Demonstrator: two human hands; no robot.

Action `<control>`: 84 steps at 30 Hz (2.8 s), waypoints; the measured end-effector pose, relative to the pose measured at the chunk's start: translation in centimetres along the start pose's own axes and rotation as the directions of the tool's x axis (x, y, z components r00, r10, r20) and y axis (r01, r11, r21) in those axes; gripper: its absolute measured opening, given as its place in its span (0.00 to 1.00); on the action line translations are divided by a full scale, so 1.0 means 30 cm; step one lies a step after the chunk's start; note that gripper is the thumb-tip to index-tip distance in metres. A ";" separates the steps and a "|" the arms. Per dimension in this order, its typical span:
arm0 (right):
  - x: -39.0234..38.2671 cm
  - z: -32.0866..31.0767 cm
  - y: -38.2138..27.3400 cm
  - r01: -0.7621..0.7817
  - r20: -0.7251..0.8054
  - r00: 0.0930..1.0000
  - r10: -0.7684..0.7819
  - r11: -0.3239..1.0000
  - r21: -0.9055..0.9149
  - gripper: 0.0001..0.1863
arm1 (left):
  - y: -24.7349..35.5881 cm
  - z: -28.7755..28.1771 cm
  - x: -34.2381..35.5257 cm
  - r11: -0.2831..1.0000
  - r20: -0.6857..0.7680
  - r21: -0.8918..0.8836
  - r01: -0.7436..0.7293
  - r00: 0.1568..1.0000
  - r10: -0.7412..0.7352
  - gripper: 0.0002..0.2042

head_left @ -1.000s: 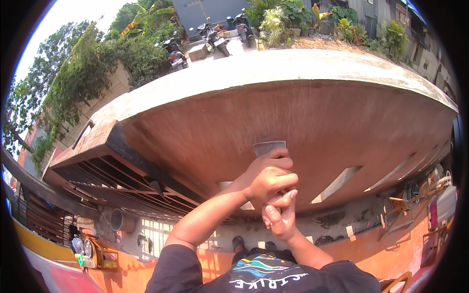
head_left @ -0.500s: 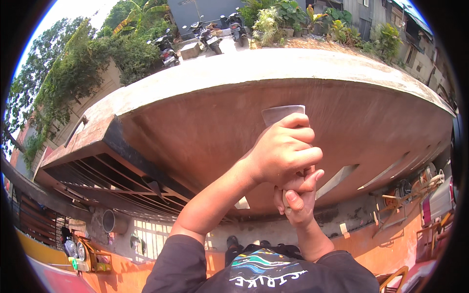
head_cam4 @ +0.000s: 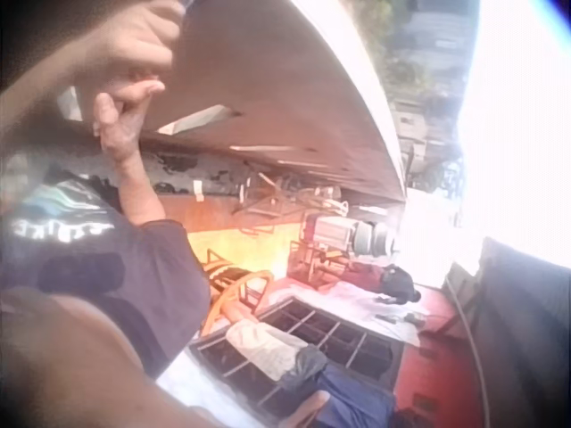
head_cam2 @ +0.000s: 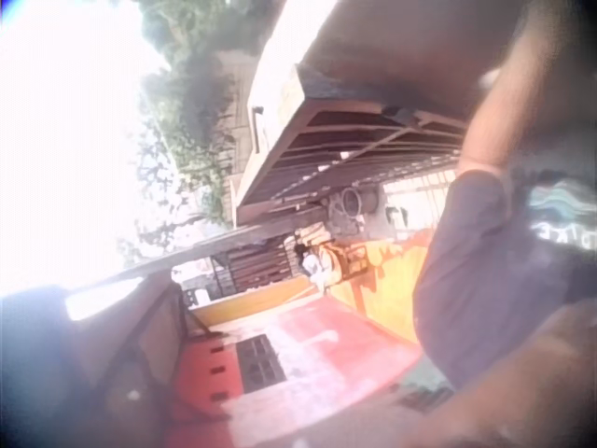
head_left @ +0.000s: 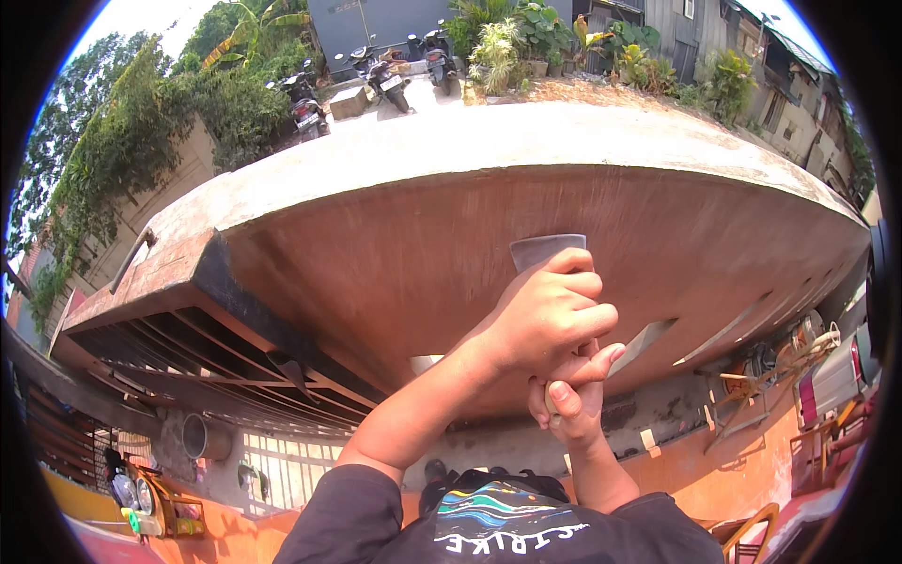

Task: The person uses a metal trowel to smooth a reddish-brown wall surface on an outdoor balcony. They repeatedly scrape and level the wall with both hands, moving along the surface to even out imperfections.

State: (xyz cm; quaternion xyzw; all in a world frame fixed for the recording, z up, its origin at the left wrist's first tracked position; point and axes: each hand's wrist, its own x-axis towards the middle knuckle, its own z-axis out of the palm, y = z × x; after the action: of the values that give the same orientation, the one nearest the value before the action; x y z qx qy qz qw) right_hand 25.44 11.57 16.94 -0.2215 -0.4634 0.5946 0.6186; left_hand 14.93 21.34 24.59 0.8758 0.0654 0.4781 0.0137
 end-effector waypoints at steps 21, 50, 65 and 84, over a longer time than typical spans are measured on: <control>-0.091 -0.021 0.038 -0.089 0.097 0.990 0.105 0.984 -0.154 0.26 | 0.037 0.023 -0.072 0.970 -0.055 -0.206 0.130 0.988 -0.144 0.13; -0.033 -0.039 0.048 -0.089 -0.032 0.996 0.087 0.991 -0.097 0.29 | 0.008 0.058 -0.055 0.999 -0.015 0.027 0.039 0.999 -0.039 0.12; 0.001 -0.009 0.029 -0.097 -0.144 0.987 0.074 0.981 -0.167 0.17 | -0.017 -0.035 0.048 0.998 -0.088 0.049 -0.038 0.995 0.042 0.12; -0.067 0.162 0.103 -0.132 -0.178 0.976 0.128 0.991 -0.013 0.26 | 0.004 -0.021 -0.098 0.959 0.061 -0.269 0.091 0.995 -0.078 0.14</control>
State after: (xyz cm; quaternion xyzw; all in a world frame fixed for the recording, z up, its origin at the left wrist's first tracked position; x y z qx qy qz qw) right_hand 20.02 8.93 16.08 -0.3109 -0.3984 0.6060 0.6144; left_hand 12.83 20.82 22.49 0.8737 0.0361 0.4595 0.1557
